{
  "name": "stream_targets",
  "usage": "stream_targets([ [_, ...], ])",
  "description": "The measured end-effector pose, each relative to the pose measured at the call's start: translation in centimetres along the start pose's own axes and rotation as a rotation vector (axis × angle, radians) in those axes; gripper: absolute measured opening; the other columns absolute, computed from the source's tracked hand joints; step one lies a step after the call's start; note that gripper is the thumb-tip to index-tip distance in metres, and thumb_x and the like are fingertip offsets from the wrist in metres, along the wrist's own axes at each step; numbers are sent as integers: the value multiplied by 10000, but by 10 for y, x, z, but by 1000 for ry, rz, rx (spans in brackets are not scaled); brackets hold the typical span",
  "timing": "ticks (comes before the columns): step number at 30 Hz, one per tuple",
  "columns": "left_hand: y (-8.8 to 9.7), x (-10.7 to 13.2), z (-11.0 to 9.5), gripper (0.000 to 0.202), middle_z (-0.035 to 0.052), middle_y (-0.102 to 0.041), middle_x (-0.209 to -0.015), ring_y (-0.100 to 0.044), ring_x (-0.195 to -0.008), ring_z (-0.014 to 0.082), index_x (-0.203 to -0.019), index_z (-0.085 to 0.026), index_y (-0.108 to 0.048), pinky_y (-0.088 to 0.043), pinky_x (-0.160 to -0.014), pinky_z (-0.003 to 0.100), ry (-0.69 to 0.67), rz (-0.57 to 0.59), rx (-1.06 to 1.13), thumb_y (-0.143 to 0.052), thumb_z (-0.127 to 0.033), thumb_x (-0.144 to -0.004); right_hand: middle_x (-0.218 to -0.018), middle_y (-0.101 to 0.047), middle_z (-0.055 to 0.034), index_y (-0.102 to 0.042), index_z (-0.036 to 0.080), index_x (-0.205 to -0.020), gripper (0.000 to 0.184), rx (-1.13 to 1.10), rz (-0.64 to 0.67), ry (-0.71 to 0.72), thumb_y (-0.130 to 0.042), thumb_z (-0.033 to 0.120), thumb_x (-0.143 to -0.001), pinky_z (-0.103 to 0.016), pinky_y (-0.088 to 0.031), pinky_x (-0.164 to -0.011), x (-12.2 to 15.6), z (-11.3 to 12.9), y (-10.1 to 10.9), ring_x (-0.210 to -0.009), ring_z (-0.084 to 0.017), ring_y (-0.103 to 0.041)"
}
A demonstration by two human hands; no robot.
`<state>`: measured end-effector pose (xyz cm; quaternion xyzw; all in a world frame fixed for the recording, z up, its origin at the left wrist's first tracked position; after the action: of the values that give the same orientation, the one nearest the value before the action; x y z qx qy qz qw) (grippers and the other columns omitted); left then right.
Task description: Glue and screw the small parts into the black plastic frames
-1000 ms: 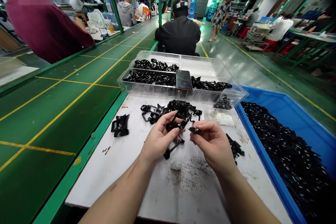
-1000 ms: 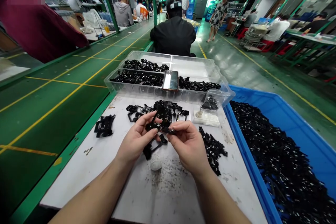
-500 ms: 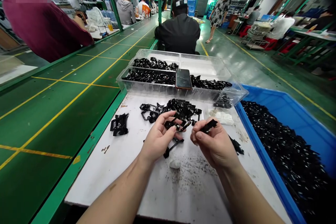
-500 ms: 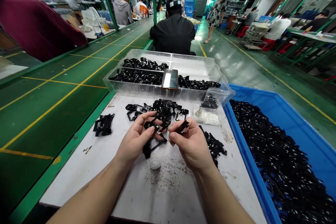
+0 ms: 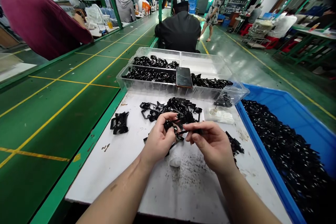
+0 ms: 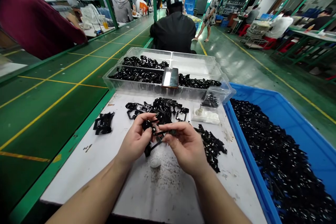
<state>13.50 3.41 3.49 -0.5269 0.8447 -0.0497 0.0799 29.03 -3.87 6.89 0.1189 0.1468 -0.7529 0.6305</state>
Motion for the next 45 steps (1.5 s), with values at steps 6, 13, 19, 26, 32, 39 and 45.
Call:
stream_targets([
  [6,7,1,-3,411,60,-643,-1225,-655,-1015,215,-1293,-261,-614,-552,-866,348,-85,-64,-161,-578,-76,-927,-1094,-694,-41,-772,312,-1053,217,160,-20,162,-849,171,-907,-372,-583,-814,0,15,4,-947,-196,-667],
  [13,-1,5,-2,392,74,-645,-1301,-687,-1035,211,-1377,-279,-559,-568,-921,375,-124,46,-205,-566,-128,-1016,-1032,-704,-32,-728,318,-1124,283,290,-85,255,-787,111,-941,-387,-540,-828,3,23,6,-1006,-218,-668],
  [19,-4,2,-9,289,84,-678,-1364,-658,-803,134,-1331,-272,-585,-572,-708,297,-110,51,-8,-655,-257,-1050,-1028,-750,-18,-714,360,-1250,391,344,-131,250,-813,145,-939,-384,-572,-781,4,18,11,-954,-219,-703],
  [26,-3,2,-13,325,100,-676,-1435,-663,-842,155,-1376,-265,-604,-597,-735,316,-106,91,-27,-662,-277,-1056,-850,-716,4,-666,286,-1017,105,606,-83,242,-740,220,-983,-316,-554,-655,1,24,13,-735,-168,-694],
  [32,-1,5,-15,352,81,-710,-1363,-654,-871,187,-1414,-295,-659,-577,-809,362,-205,70,-317,-655,-277,-1063,-827,-778,-6,-702,230,-1166,158,893,130,298,-669,230,-1012,-294,-500,-568,2,17,-11,-597,-139,-666],
  [39,-9,10,-21,374,109,-675,-1448,-632,-1370,288,-1415,-280,-639,-595,-1027,400,-380,154,-412,-615,-175,-1057,-685,-681,45,-713,229,-949,81,940,104,180,-649,247,-996,-275,-432,-542,1,10,-12,-549,-111,-596],
  [45,-15,11,-27,379,112,-683,-1434,-642,-1374,265,-1412,-266,-618,-619,-1044,399,-493,197,-483,-590,-132,-1059,-639,-648,74,-689,232,-888,58,920,20,132,-671,236,-943,-247,-415,-529,2,10,-8,-511,-87,-561],
])
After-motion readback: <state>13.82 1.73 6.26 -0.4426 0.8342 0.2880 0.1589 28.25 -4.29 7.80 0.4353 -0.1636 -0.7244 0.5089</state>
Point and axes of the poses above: each hand's wrist, its own x-axis away from the middle knuckle, its own y-axis out of the back of the hand, z = x × y, the point moved 7 cm from there along -x, towards the middle knuckle
